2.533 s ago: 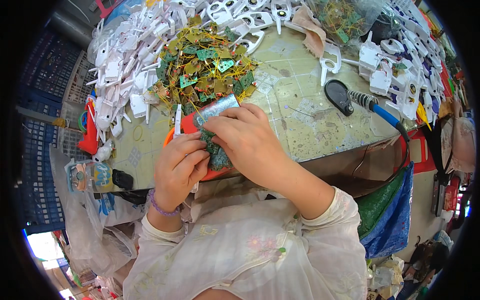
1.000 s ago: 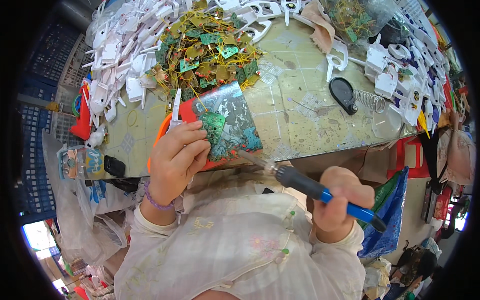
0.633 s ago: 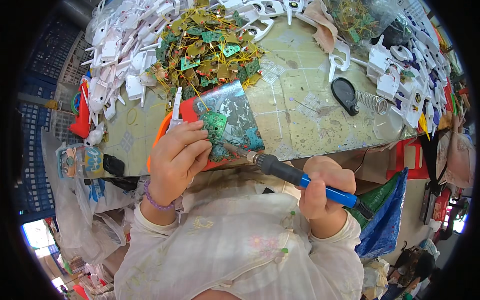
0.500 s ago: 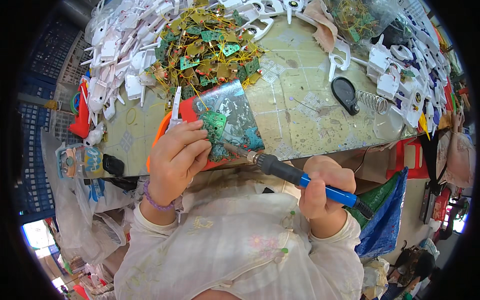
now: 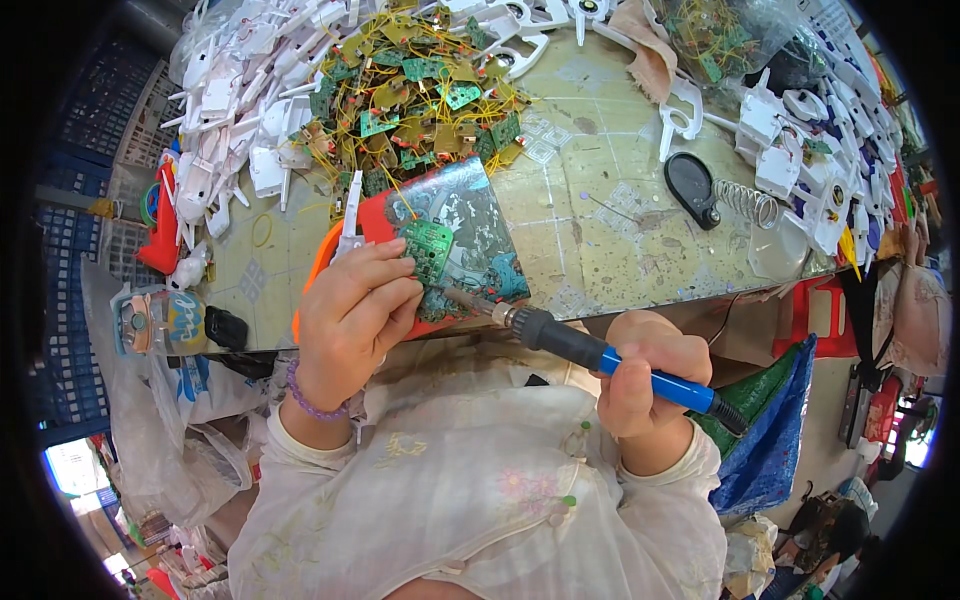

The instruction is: Soldering wires to small circuit boards and assembling them into plastic housings.

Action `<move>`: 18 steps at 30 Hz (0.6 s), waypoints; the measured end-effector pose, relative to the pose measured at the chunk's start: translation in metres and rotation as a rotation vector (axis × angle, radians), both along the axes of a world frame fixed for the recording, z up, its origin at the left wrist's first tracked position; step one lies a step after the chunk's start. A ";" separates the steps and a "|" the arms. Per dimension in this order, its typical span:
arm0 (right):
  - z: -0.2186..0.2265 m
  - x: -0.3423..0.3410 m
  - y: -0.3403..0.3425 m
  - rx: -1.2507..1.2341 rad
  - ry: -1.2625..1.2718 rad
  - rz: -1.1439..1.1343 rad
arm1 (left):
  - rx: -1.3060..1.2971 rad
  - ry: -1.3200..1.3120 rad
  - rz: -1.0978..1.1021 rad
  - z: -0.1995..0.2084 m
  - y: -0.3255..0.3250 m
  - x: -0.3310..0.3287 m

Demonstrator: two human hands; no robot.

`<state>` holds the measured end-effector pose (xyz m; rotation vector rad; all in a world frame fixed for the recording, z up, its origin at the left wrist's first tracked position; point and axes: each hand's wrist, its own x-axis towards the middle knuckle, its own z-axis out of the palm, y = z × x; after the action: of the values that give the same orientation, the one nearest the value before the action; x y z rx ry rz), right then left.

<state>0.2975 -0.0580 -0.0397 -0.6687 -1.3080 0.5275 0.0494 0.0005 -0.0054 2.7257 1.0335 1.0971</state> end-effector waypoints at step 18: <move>-0.001 -0.001 0.000 0.019 0.019 -0.046 | -0.006 -0.003 -0.006 0.000 0.001 -0.001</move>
<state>0.2967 -0.0577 -0.0406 -0.6753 -1.2758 0.4818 0.0486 0.0016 -0.0050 2.7193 1.0266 1.0950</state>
